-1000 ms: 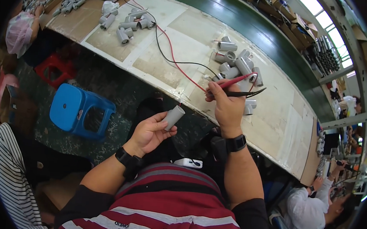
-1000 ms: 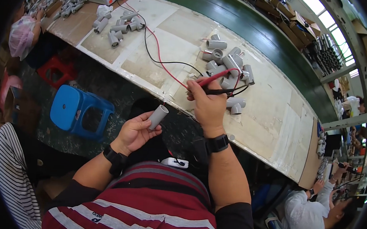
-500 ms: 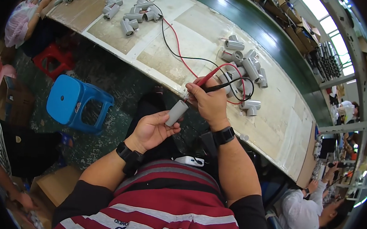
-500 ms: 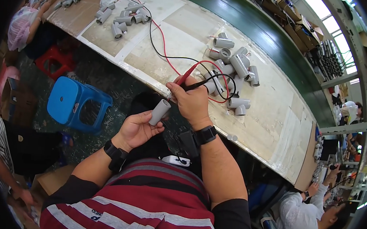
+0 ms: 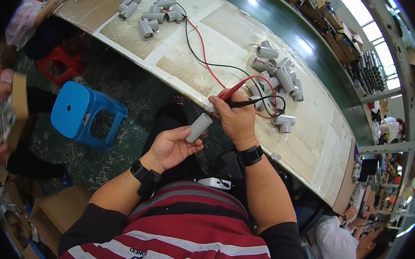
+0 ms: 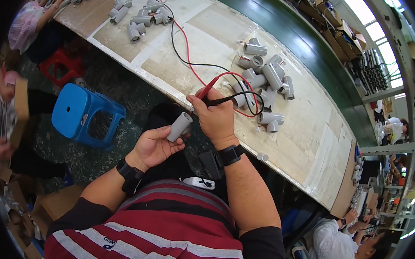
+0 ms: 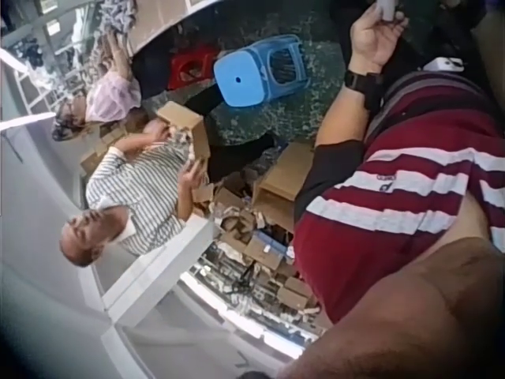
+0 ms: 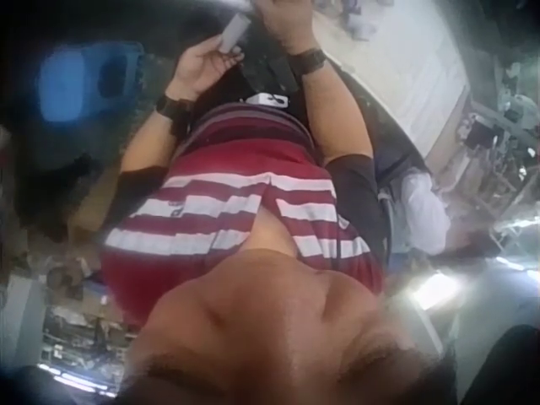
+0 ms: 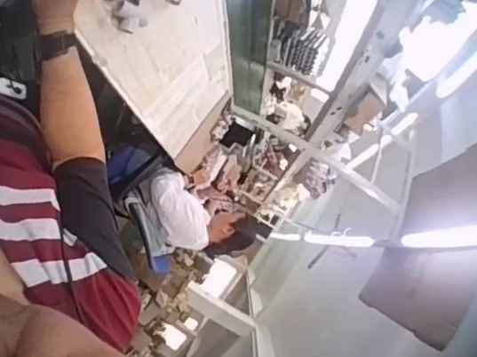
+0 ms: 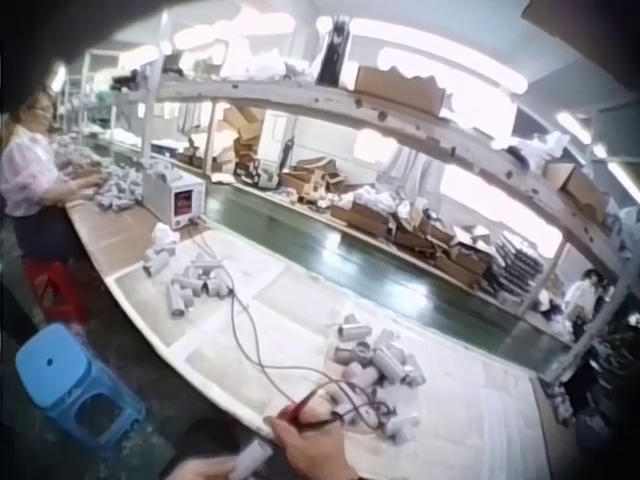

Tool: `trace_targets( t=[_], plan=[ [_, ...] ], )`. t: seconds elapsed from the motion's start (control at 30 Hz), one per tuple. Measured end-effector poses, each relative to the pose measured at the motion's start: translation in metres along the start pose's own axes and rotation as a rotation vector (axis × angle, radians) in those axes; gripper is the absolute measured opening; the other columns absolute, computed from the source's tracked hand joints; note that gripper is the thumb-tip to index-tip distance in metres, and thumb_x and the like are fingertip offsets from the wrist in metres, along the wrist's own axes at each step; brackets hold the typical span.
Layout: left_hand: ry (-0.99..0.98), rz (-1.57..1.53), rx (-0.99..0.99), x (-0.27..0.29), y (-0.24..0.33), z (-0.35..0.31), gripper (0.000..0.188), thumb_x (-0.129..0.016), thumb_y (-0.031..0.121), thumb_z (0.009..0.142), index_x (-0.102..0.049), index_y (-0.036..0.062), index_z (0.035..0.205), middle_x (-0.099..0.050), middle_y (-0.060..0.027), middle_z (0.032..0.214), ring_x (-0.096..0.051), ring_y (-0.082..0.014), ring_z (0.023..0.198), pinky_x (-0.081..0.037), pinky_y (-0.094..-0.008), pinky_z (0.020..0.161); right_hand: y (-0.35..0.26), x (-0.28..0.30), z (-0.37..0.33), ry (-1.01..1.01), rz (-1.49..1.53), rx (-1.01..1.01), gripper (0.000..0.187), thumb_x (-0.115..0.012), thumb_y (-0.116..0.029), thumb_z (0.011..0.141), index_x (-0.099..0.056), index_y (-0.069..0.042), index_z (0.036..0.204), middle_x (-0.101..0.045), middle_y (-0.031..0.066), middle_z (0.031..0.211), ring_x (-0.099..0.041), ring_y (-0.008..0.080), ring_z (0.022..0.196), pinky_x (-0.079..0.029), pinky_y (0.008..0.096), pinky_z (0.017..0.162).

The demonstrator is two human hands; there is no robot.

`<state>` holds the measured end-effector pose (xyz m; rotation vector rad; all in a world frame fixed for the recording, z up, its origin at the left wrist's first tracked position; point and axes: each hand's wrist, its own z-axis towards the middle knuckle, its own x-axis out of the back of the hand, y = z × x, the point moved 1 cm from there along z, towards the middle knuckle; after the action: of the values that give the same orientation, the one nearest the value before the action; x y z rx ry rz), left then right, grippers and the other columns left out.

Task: The person tests plastic light fixtures by touching a multimeter probe to the internal components of each one before placing them in a pile. After testing several fixtures, the person gathers them by hand and moves the pile to a different area on the table.

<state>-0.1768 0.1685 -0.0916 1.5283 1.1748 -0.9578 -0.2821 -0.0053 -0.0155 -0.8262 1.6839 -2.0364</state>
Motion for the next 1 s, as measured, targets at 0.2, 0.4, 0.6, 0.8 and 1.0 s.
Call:
trace_targets(
  t=[0.2, 0.4, 0.6, 0.8, 1.0],
  plan=[
    [-0.002, -0.004, 0.005, -0.0014, -0.0004, 0.0007, 0.04, -0.057, 0.023, 0.105, -0.058, -0.0028, 0.135, -0.068, -0.0157, 0.122, -0.068, -0.0215, 0.101, -0.054, -0.0402, 0.1, -0.0035, 0.0006, 0.0006, -0.005, -0.043, 0.024, 0.016, -0.08, -0.012, 0.091, -0.07, 0.0, 0.091, -0.066, 0.0008, 0.074, -0.06, 0.0072, 0.064, -0.05, 0.0236, 0.056],
    [-0.005, -0.003, 0.004, -0.0003, 0.0006, 0.0018, 0.04, -0.058, 0.022, 0.104, -0.058, -0.0026, 0.135, -0.069, -0.0157, 0.121, -0.069, -0.0217, 0.101, -0.054, -0.0404, 0.1, -0.0009, -0.0014, 0.0015, 0.0, -0.045, 0.025, 0.015, -0.079, -0.012, 0.091, -0.07, -0.001, 0.09, -0.066, 0.0008, 0.074, -0.061, 0.0071, 0.065, -0.05, 0.0237, 0.057],
    [0.011, 0.003, -0.001, 0.0002, 0.0, 0.0023, 0.038, -0.058, 0.022, 0.104, -0.059, -0.0022, 0.134, -0.069, -0.0157, 0.121, -0.069, -0.0219, 0.102, -0.054, -0.0406, 0.1, -0.0004, -0.0014, 0.0013, -0.003, -0.036, 0.034, 0.014, -0.079, -0.011, 0.092, -0.07, -0.001, 0.091, -0.066, 0.0004, 0.074, -0.061, 0.0071, 0.065, -0.05, 0.0237, 0.056],
    [0.009, 0.009, -0.007, 0.0003, -0.0006, 0.0021, 0.037, -0.058, 0.021, 0.104, -0.059, -0.0021, 0.133, -0.069, -0.0159, 0.12, -0.069, -0.0221, 0.102, -0.054, -0.0407, 0.1, 0.0034, -0.0015, 0.0004, -0.003, -0.009, 0.028, 0.013, -0.079, -0.01, 0.092, -0.069, -0.001, 0.092, -0.066, 0.0001, 0.075, -0.061, 0.007, 0.065, -0.05, 0.0235, 0.057],
    [0.008, 0.004, -0.006, 0.0005, -0.0003, 0.0015, 0.037, -0.059, 0.021, 0.103, -0.06, -0.0022, 0.132, -0.069, -0.0157, 0.119, -0.069, -0.0225, 0.102, -0.054, -0.0408, 0.1, 0.0001, -0.0028, 0.0004, -0.002, -0.013, 0.026, 0.013, -0.078, -0.01, 0.092, -0.069, -0.001, 0.091, -0.066, -0.0001, 0.074, -0.061, 0.0069, 0.064, -0.05, 0.0234, 0.057]
  ],
)
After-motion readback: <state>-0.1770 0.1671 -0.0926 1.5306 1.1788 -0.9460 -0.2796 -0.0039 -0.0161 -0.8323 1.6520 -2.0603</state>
